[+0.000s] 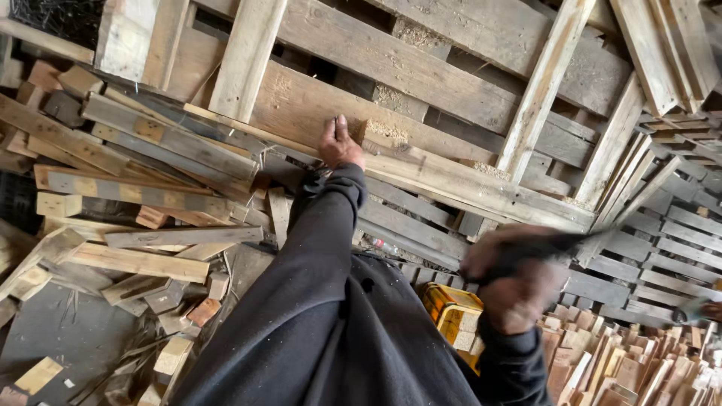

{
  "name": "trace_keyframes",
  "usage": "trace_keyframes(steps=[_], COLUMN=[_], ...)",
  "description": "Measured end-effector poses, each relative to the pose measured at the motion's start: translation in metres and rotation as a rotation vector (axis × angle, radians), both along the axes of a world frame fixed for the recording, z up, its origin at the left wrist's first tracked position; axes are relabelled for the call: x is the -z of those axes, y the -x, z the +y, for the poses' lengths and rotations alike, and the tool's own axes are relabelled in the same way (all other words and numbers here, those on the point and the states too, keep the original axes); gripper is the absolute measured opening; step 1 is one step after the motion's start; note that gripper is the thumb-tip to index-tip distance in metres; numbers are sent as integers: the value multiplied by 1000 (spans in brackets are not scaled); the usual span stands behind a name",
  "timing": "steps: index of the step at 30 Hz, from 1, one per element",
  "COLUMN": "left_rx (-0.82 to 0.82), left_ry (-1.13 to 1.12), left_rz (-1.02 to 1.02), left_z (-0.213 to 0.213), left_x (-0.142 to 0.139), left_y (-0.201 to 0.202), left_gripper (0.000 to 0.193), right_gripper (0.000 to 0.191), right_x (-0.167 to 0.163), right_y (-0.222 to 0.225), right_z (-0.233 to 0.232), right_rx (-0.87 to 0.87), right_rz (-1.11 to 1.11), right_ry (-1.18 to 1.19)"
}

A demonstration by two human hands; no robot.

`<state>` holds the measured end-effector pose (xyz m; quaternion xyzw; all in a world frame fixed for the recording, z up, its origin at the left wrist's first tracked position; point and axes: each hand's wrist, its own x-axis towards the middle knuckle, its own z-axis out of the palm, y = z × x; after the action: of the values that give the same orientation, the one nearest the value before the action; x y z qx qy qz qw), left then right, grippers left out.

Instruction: The person assembles wooden pallets by nailing small wooden blocks onto pallet slats using a hammer. They repeatedly pick up blocks, position them, and drive nails into the wood. The person also moves blocks between yellow crates and the pallets.

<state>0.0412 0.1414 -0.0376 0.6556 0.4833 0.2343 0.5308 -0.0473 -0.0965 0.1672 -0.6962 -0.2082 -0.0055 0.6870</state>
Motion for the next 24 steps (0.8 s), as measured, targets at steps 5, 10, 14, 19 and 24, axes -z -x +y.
trace_keyframes(steps=[5,10,14,19,24], left_rx=[5,-77,-21,-46,-46], left_ry=[33,-291,-4,57,71], left_rz=[1,-105,-116,-113,-81], left_z=[-6,2,2,-5,-1], left_x=[-1,-5,-4,0,7], left_y=[0,0,1,3,6], left_gripper=[37,35,38,43,47], right_gripper=[41,34,43,51,46], right_x=[43,72,18,11,83], right_y=[3,27,1,-24,16], right_z=[14,12,-11,8,18], right_rx=[92,85,152,50,-27], right_rz=[-237,963,583,-255,633], right_ry=[-52,710,-168,-200,1010])
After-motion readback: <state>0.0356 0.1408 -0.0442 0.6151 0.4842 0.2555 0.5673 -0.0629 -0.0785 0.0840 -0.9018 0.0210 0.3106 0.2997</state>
